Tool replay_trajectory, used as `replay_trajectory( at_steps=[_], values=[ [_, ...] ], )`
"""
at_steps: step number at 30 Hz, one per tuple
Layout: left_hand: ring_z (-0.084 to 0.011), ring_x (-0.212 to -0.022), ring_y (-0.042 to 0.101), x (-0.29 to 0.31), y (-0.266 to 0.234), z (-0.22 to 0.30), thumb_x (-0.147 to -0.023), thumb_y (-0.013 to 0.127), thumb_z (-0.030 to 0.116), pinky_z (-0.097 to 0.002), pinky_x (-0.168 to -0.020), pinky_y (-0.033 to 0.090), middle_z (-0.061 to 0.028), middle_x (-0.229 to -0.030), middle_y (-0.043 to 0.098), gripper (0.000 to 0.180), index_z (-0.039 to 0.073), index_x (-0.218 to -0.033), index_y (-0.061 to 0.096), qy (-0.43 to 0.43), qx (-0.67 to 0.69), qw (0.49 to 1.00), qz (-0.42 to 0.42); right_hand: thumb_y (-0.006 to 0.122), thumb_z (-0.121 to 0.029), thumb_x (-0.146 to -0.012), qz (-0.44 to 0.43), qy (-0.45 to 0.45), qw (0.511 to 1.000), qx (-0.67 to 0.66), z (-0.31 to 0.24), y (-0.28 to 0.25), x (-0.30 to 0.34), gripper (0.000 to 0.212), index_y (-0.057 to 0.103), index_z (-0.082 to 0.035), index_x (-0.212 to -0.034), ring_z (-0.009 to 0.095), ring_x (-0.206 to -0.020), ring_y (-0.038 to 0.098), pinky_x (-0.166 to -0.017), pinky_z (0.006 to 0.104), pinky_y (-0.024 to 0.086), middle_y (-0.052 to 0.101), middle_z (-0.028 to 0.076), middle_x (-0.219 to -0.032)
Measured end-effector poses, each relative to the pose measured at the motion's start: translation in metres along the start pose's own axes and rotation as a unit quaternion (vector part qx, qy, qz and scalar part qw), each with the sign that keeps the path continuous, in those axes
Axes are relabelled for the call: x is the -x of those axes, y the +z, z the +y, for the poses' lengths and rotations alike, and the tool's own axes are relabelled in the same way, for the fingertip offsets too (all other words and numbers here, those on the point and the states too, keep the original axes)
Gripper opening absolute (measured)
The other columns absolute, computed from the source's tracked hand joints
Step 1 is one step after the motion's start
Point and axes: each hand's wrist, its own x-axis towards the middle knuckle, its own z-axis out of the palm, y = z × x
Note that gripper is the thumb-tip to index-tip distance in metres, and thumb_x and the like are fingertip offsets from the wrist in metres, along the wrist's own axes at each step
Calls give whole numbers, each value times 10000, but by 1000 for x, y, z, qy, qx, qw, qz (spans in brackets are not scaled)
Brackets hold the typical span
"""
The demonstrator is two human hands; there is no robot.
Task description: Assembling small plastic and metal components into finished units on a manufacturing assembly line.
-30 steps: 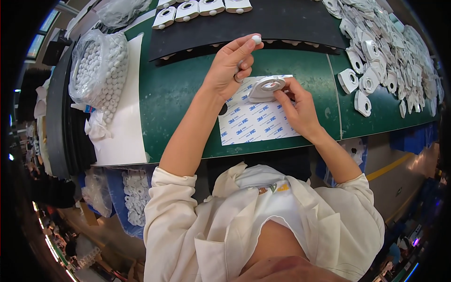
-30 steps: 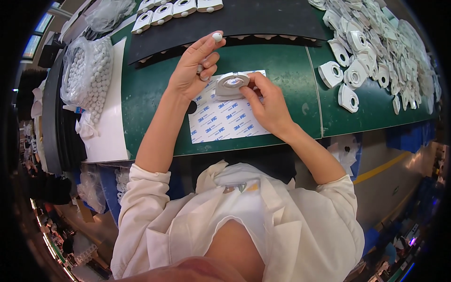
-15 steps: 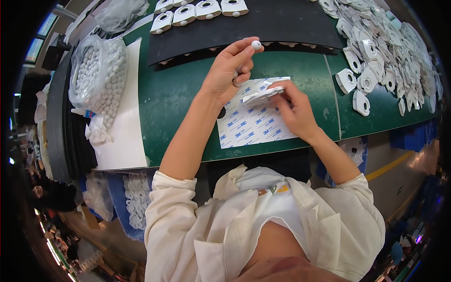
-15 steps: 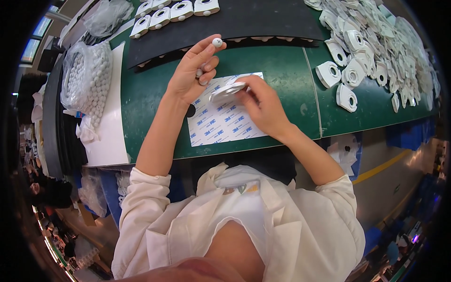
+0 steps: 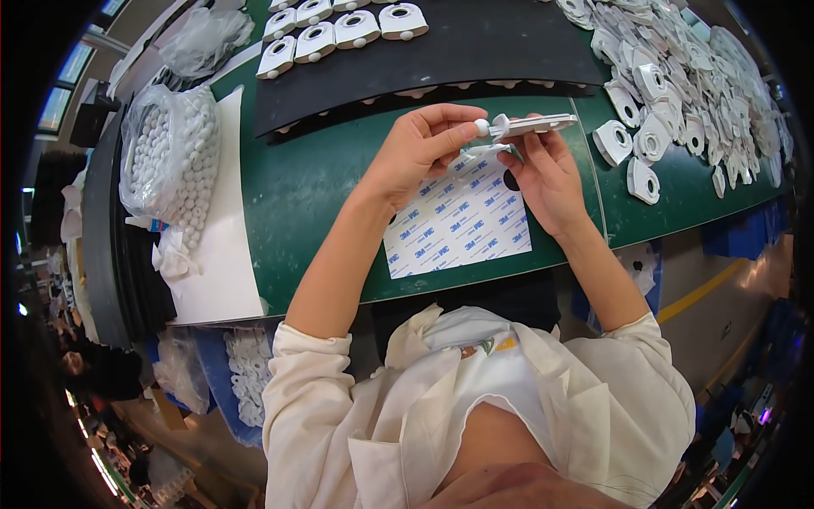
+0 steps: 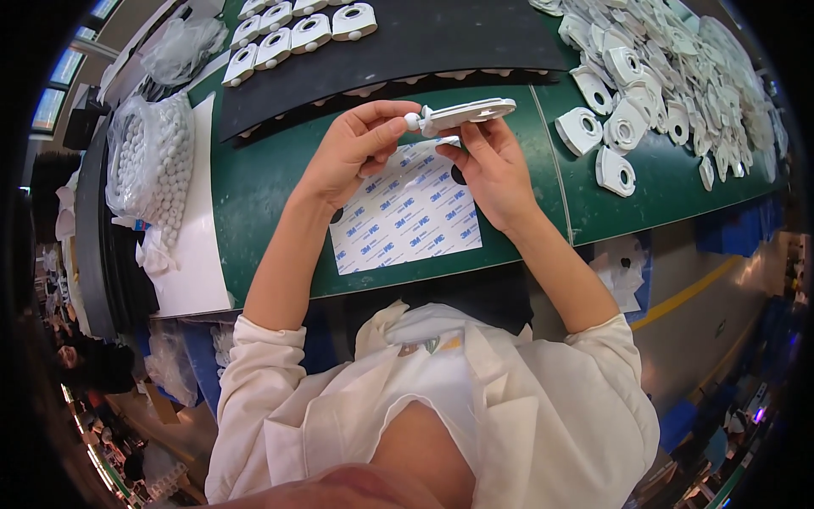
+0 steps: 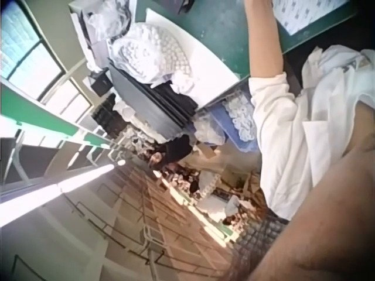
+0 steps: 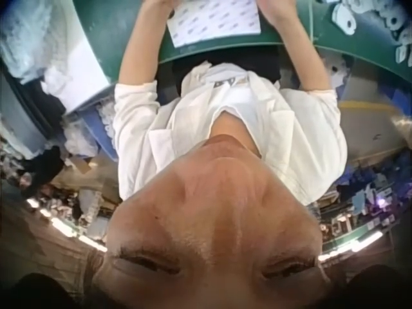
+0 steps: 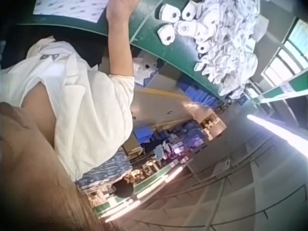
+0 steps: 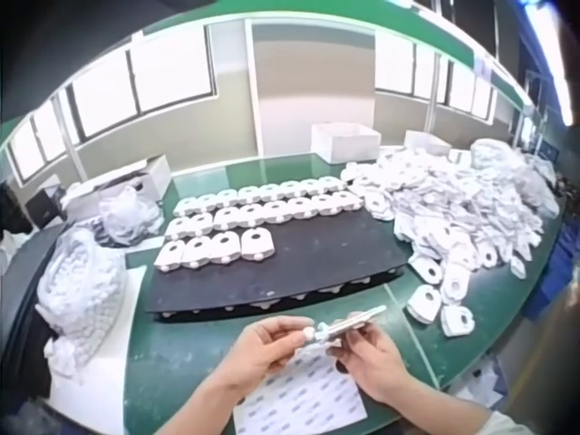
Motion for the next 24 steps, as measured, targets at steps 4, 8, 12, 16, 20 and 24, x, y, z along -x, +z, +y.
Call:
replay_trajectory(
  at_steps=[4, 8, 12, 16, 20, 24],
  values=[
    [-24, -517, 385, 0, 0, 1, -769, 694, 159, -158, -429, 262, 36, -652, 524, 202, 44, -922, 632, -2, 16, 1000, 4, 452, -145, -930, 2, -3, 1000, 10, -1, 0, 1, 230, 476, -111, -1156, 156, -1032, 496, -875, 333, 416, 529, 53, -1113],
    [-20, -502, 383, 1, -1, 2, -764, 700, 166, -156, -428, 262, 35, -637, 523, 194, 42, -894, 628, -6, 5, 1000, 0, 449, -149, -931, 11, -9, 1000, 9, 0, -1, 2, 228, 471, -112, -1155, 161, -1043, 493, -874, 332, 419, 527, 62, -1126],
    [-18, -497, 382, 0, -4, -2, -769, 695, 163, -149, -420, 265, 25, -651, 543, 189, 44, -899, 628, -10, -4, 1000, -10, 449, -149, -931, 9, -13, 1000, 19, 0, -1, 2, 227, 468, -112, -1154, 165, -1047, 495, -873, 333, 422, 525, 65, -1130],
    [-18, -496, 381, 0, -3, 0, -773, 690, 151, -141, -412, 269, 5, -688, 569, 157, 51, -874, 623, -26, 0, 1000, -16, 446, -155, -933, 4, -10, 1000, 24, -1, 0, 3, 228, 465, -112, -1156, 160, -1045, 500, -867, 329, 428, 528, 60, -1122],
    [-23, -488, 382, 1, -1, 3, -752, 690, 115, -149, -413, 268, 5, -672, 563, 113, 62, -793, 599, -33, -10, 999, -24, 445, -162, -934, 3, 5, 1000, 27, -2, 7, 4, 216, 464, -111, -1144, 150, -973, 525, -831, 318, 436, 532, 52, -1092],
    [-18, -492, 392, 3, -3, 3, -694, 709, 124, -159, -421, 263, 27, -619, 537, 161, 86, -705, 553, -32, -69, 996, -49, 436, -160, -938, -89, 1, 996, 28, -3, 3, 1, 196, 462, -105, -1125, 141, -869, 540, -763, 302, 449, 536, 43, -1055]
  ],
)
